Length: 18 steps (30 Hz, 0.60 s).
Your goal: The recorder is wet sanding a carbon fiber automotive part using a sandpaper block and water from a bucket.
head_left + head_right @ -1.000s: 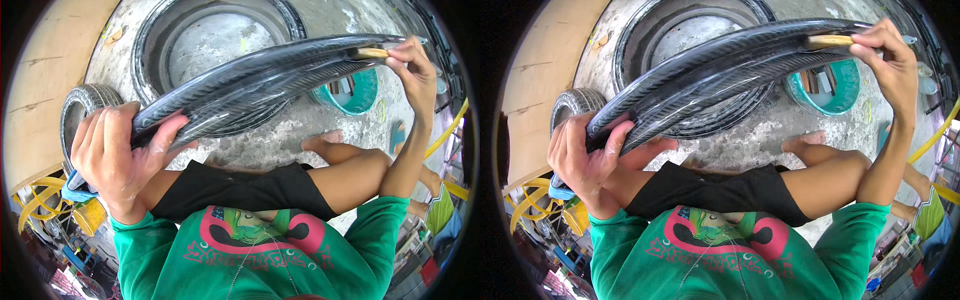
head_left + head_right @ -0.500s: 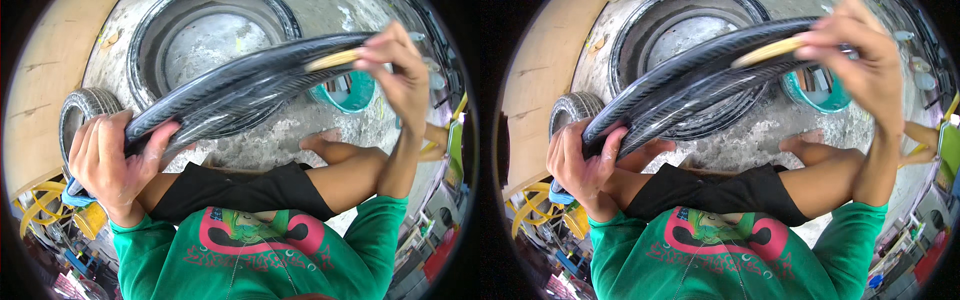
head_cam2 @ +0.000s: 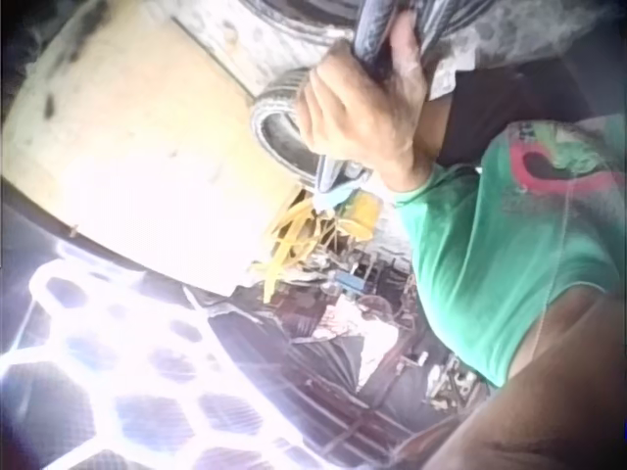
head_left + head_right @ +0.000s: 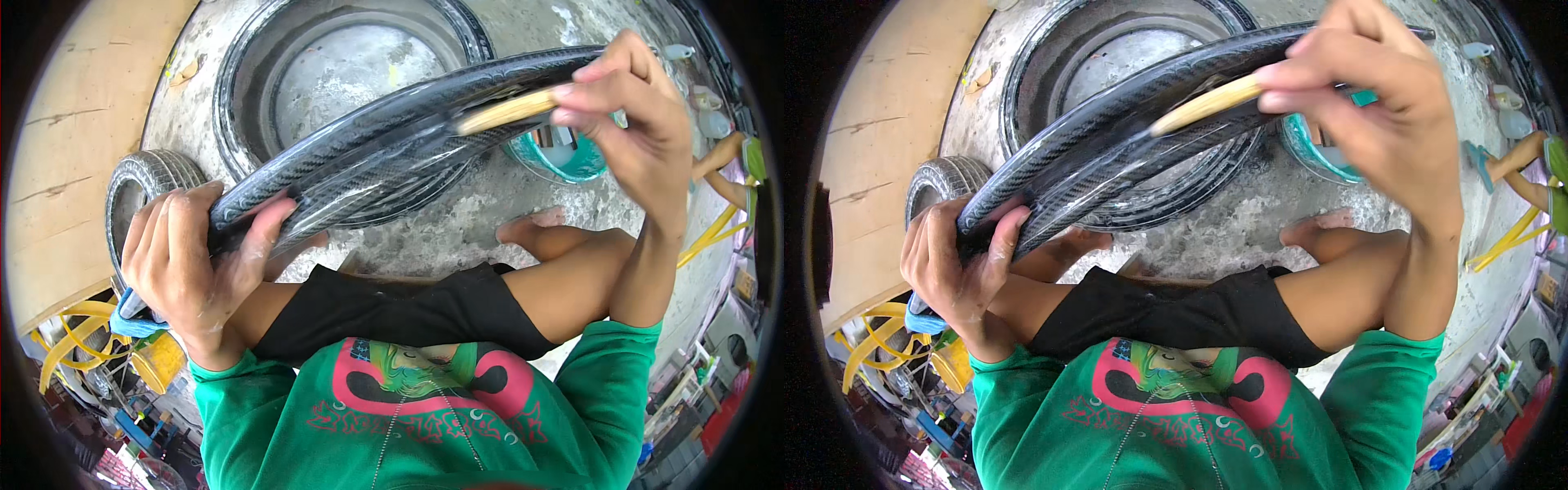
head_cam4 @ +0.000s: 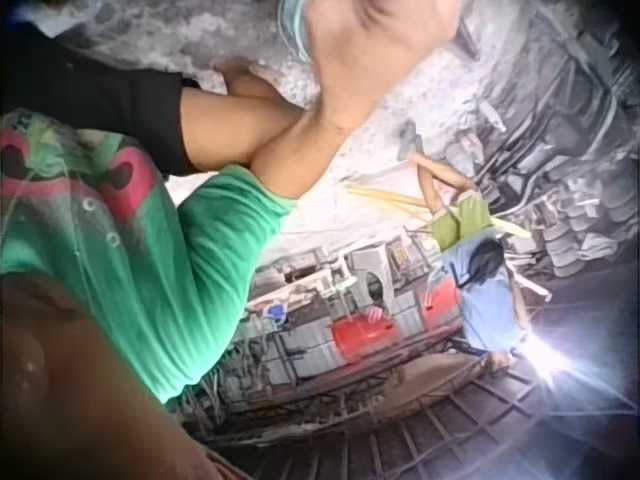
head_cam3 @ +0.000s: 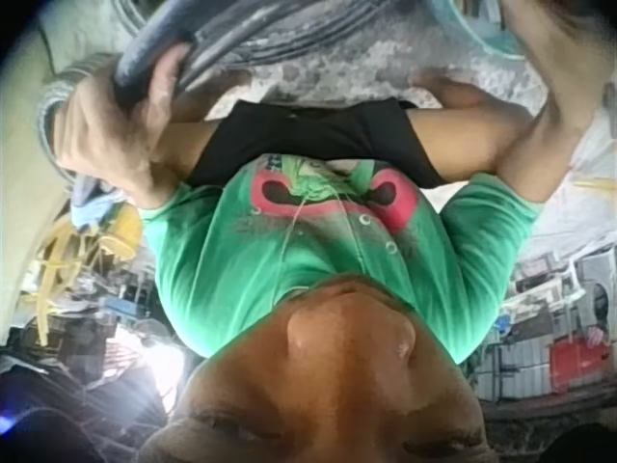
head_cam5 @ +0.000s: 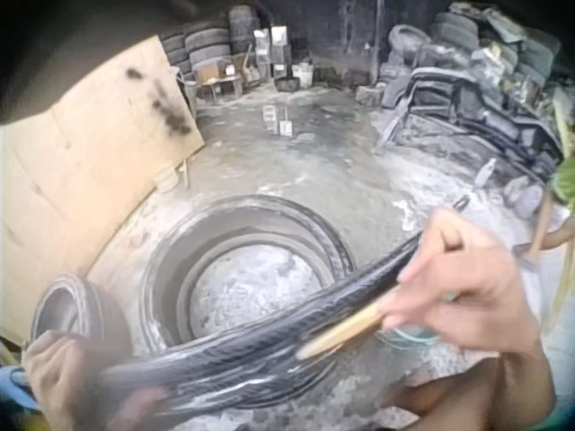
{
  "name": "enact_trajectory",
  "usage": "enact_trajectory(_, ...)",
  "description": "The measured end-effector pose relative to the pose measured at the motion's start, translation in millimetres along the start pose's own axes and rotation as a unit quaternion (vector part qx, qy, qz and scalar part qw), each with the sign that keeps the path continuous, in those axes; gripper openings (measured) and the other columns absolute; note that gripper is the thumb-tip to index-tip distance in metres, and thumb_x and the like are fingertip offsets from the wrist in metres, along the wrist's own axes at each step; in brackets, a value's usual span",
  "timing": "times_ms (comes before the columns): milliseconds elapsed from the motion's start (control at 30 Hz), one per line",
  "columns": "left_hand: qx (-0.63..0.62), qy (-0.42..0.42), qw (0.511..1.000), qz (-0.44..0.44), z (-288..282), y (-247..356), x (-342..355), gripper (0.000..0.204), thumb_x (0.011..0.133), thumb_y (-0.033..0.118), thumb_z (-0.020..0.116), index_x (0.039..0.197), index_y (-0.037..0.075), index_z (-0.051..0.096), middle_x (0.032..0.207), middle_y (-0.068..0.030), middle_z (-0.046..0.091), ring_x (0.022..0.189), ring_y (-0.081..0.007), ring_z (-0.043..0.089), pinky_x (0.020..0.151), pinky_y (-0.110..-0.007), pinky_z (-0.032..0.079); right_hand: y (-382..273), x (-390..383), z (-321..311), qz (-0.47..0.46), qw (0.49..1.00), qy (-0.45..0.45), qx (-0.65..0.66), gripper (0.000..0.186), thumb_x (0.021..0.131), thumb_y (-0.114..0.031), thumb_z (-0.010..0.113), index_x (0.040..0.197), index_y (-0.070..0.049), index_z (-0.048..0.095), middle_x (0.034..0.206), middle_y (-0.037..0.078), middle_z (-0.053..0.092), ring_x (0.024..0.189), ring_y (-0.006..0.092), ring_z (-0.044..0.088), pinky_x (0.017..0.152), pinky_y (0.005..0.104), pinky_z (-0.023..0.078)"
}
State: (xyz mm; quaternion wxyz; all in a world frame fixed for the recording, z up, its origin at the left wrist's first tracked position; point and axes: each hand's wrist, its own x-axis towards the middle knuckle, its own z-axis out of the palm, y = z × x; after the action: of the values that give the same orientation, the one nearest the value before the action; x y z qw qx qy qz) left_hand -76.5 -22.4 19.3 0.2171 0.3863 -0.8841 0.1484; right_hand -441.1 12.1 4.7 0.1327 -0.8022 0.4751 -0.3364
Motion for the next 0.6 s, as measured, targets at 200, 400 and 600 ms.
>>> enact_trajectory(200,-0.012,0.008,1.000,0.018,6.7,4.6,9.8,0.049,0.069,0.051,0.086,0.076,0.009,0.061,0.064,-0.0024,0.058,0.057,-0.0223,0.059,0.059,-0.033,0.048,18.8,-26.5,-52.7,0.066,0.990,0.025,-0.122,0.018,0.074,0.002,0.079,0.092,-0.001,0.076,0.083,0.006,0.061,0.083,0.0171,0.059,0.075,0.0290,0.048)
enact_trajectory(400,-0.001,-0.003,1.000,-0.012,2.6,-8.5,4.2,0.044,0.066,0.045,0.087,0.082,0.011,0.065,0.069,-0.0047,0.064,0.070,-0.0286,0.066,0.071,-0.038,0.052,-50.4,17.3,30.6,0.012,0.996,0.064,-0.064,0.021,0.072,0.002,0.083,0.091,-0.001,0.075,0.088,0.005,0.059,0.084,0.0163,0.056,0.072,0.0263,0.043)
enact_trajectory(600,-0.330,0.037,0.937,-0.108,-4.7,-16.2,15.3,0.060,0.066,0.037,0.091,0.109,0.004,0.068,0.094,-0.0100,0.073,0.086,-0.0262,0.069,0.081,-0.036,0.052,-63.7,32.5,22.0,0.052,0.959,0.170,0.222,0.014,0.087,0.002,0.074,0.100,-0.002,0.069,0.095,0.004,0.058,0.087,0.0113,0.055,0.079,0.0242,0.045)
